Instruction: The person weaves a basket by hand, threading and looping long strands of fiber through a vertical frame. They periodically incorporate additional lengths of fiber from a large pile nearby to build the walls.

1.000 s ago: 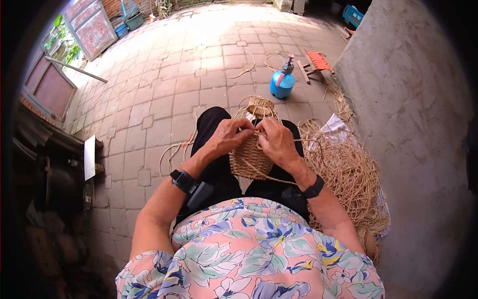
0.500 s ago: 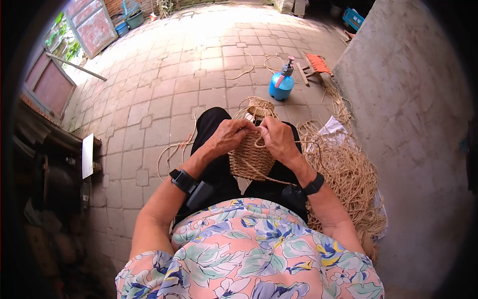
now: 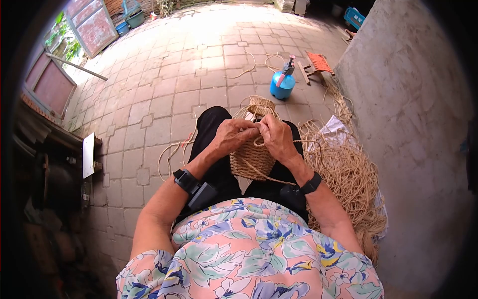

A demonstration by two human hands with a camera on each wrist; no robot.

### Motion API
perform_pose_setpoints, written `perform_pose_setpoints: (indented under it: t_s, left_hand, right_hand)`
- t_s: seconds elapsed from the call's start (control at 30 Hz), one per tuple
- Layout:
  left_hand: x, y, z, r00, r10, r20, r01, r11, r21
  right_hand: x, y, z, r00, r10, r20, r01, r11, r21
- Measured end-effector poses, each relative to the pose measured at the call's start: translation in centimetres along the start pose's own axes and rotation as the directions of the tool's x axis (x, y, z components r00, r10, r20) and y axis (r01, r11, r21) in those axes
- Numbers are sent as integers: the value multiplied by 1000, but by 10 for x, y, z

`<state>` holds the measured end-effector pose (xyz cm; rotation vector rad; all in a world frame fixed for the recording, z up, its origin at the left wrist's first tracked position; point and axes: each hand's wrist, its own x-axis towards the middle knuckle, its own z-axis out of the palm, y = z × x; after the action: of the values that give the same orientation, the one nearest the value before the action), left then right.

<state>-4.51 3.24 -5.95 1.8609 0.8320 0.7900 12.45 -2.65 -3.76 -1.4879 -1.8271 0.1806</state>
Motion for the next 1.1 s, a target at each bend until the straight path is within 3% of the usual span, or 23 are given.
perform_pose_setpoints:
  t_s: [0.07,0.17,0.3,0.5,0.6,0.67,0.7,0.77,0.87,0.9,0.93,0.97,1.0,1.07,1.1]
  left_hand:
    - [1,-3,0,1000,-21,-5,21,1000,-16]
    - [0,-1,2,999,-44,-32,44,999,-3]
    - [0,-1,6,994,-48,-101,50,998,25]
    - [1,0,7,991,-107,-86,109,994,26]
    - [2,3,3,991,-126,-40,129,989,79]
    - [4,2,1,994,-102,-30,105,989,105]
    - [5,1,0,996,-83,-18,85,988,129]
    - [5,-1,0,994,-107,8,105,987,122]
    - [6,7,-5,991,-123,52,114,982,151]
    - [5,10,-6,989,-121,80,104,977,186]
    - [4,8,-5,989,-122,80,105,977,185]
    - [2,6,-4,995,-62,81,49,987,153]
    - [1,6,-4,997,-1,78,-8,993,120]
    - [-1,8,-5,997,-16,81,10,997,76]
    - [-1,9,-6,996,-29,86,26,999,33]
  right_hand:
    - [2,-8,-11,988,128,92,-144,969,203]
    - [-2,-5,-21,978,121,169,-152,970,188]
    - [-5,-2,-19,983,115,140,-147,959,243]
    - [-7,6,-14,992,71,103,-103,931,351]
    - [-3,3,-23,975,43,218,-107,950,293]
    - [-1,-1,-25,987,-161,-5,161,986,47]
    - [1,1,-24,987,-159,-5,159,986,47]
    - [4,5,-23,904,-411,116,425,892,-156]
    - [6,8,-21,887,-438,146,459,867,-192]
    - [6,7,-21,887,-438,147,460,867,-190]
    - [5,5,-21,929,-344,138,363,920,-151]
    - [4,4,-22,961,-244,133,259,959,-111]
    - [5,4,-23,960,-244,135,259,959,-111]
    - [6,3,-23,983,-45,176,48,999,-10]
    - [6,3,-23,983,-46,177,48,999,-10]
